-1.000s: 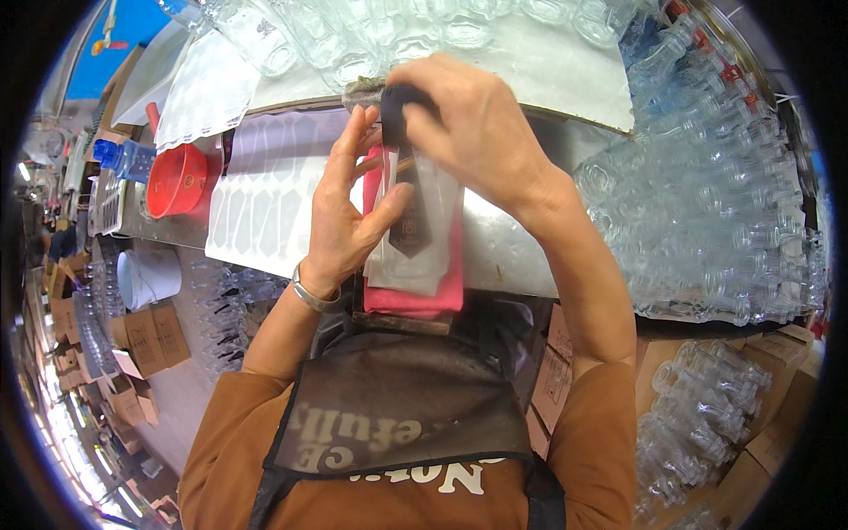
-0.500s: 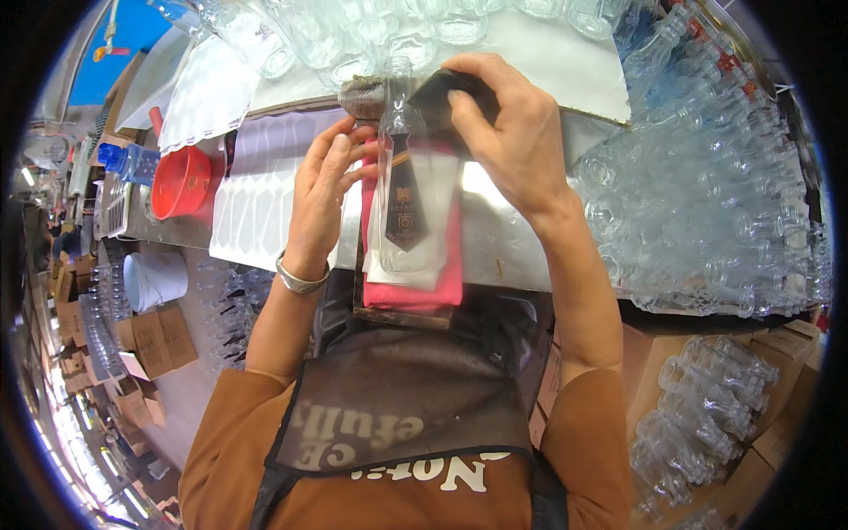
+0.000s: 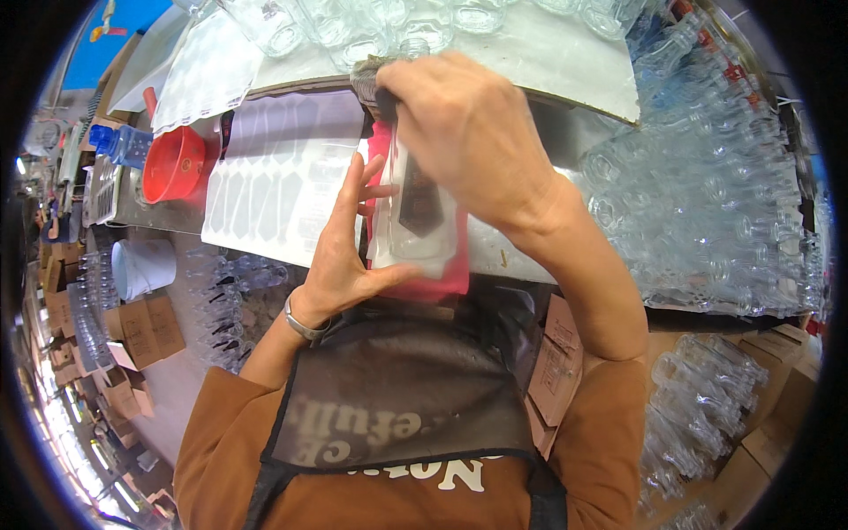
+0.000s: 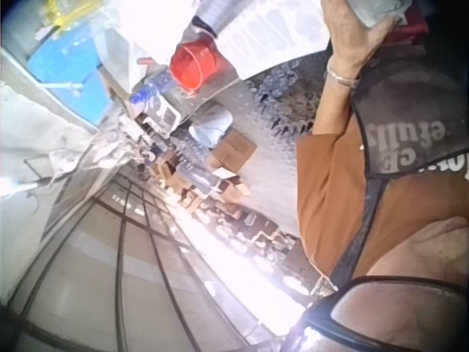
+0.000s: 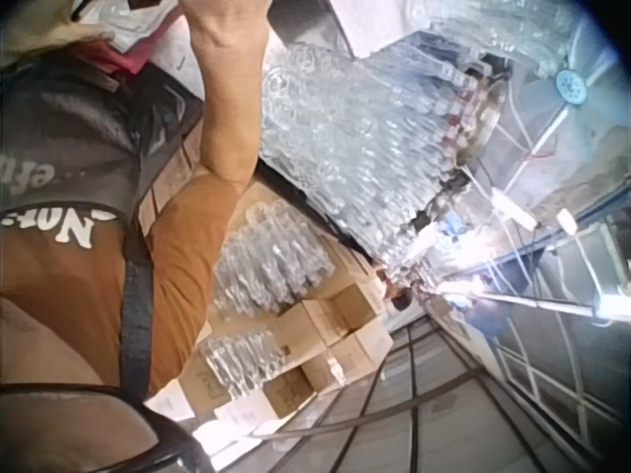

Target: The person repeatedly picks up clear plastic bottles, places them on a padded stand, and applies a black label to each bottle using both hands. After labeling, the person sets the bottle aside and repeats the process with the next bottle.

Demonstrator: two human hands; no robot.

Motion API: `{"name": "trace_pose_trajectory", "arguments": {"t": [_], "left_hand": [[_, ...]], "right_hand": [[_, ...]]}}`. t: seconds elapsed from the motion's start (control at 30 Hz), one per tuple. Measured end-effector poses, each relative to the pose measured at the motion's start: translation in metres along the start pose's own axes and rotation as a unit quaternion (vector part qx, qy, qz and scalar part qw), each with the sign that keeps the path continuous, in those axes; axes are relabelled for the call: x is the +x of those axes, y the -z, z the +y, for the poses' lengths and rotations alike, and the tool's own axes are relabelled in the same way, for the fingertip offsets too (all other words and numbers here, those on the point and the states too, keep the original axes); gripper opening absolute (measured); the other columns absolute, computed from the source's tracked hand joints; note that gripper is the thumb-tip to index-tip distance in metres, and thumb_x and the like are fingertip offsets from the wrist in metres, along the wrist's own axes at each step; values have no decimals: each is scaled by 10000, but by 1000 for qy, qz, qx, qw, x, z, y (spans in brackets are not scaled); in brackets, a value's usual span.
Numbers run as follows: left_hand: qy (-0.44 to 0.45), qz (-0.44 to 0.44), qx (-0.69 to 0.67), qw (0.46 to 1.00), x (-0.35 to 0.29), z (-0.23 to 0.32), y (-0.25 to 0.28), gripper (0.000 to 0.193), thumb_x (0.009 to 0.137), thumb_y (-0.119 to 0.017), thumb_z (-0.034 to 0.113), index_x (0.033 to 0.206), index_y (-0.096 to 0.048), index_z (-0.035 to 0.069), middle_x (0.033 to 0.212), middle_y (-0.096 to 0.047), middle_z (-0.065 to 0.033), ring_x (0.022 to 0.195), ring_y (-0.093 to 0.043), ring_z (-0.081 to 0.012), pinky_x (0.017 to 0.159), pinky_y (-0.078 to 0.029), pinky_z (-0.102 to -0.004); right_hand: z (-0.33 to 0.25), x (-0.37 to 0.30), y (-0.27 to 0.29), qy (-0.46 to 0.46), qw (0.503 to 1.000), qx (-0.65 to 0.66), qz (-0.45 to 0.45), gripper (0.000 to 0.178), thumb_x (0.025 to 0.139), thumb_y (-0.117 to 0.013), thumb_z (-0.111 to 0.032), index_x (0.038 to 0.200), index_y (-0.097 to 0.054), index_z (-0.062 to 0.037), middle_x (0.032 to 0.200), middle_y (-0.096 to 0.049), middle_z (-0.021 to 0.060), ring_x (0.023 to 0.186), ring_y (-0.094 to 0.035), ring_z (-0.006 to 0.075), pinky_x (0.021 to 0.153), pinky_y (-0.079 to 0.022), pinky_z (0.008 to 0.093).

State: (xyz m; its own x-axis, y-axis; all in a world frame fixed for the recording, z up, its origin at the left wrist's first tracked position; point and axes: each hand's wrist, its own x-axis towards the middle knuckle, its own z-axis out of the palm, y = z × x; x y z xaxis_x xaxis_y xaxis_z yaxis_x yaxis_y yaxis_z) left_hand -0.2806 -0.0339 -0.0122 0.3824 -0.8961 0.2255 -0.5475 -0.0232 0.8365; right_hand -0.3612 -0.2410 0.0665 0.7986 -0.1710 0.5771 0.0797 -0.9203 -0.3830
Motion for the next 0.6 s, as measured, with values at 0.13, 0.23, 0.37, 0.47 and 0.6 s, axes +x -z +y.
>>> {"name": "trace_pose_trajectory", "arguments": {"t": [0.13,0.23,0.37,0.47,0.6], "left_hand": [[-6,26,-31,999,0,0,-2,1192,628,-945,241,1546,-237,-36,1488,-439,-213,1170,-595,-335,1002,-486,-421],[2,14,-35,999,-2,-1,-3,1176,632,-945,237,1539,-250,-39,1473,-451,-207,1147,-611,-329,967,-513,-420],[-7,22,-41,999,-2,5,-4,1145,653,-939,196,1541,-250,-24,1487,-439,-192,1136,-623,-304,934,-544,-408],[0,2,-59,998,-1,-1,-1,1138,660,-933,166,1549,-245,-8,1524,-417,-167,1149,-619,-295,946,-541,-401],[2,-10,-79,997,-2,-6,0,1141,662,-930,160,1559,-242,4,1530,-424,-148,1171,-609,-286,961,-532,-395]], "right_hand": [[-10,-23,0,48,998,34,-17,279,731,-695,57,991,-675,-40,962,-703,114,871,-646,285,775,-537,378],[-50,-60,4,16,975,173,-142,317,672,-719,35,976,-678,-48,971,-699,90,861,-649,277,779,-541,388],[-5,-29,-1,-37,996,81,-27,234,818,-694,5,1049,-697,-34,945,-690,146,849,-665,261,749,-541,347],[10,-34,0,-53,991,116,39,227,808,-698,9,1033,-704,-21,1007,-714,124,893,-668,227,754,-541,333],[-33,-69,5,4,965,237,-112,271,740,-691,55,995,-711,-34,975,-708,128,852,-669,247,734,-543,324]]}}
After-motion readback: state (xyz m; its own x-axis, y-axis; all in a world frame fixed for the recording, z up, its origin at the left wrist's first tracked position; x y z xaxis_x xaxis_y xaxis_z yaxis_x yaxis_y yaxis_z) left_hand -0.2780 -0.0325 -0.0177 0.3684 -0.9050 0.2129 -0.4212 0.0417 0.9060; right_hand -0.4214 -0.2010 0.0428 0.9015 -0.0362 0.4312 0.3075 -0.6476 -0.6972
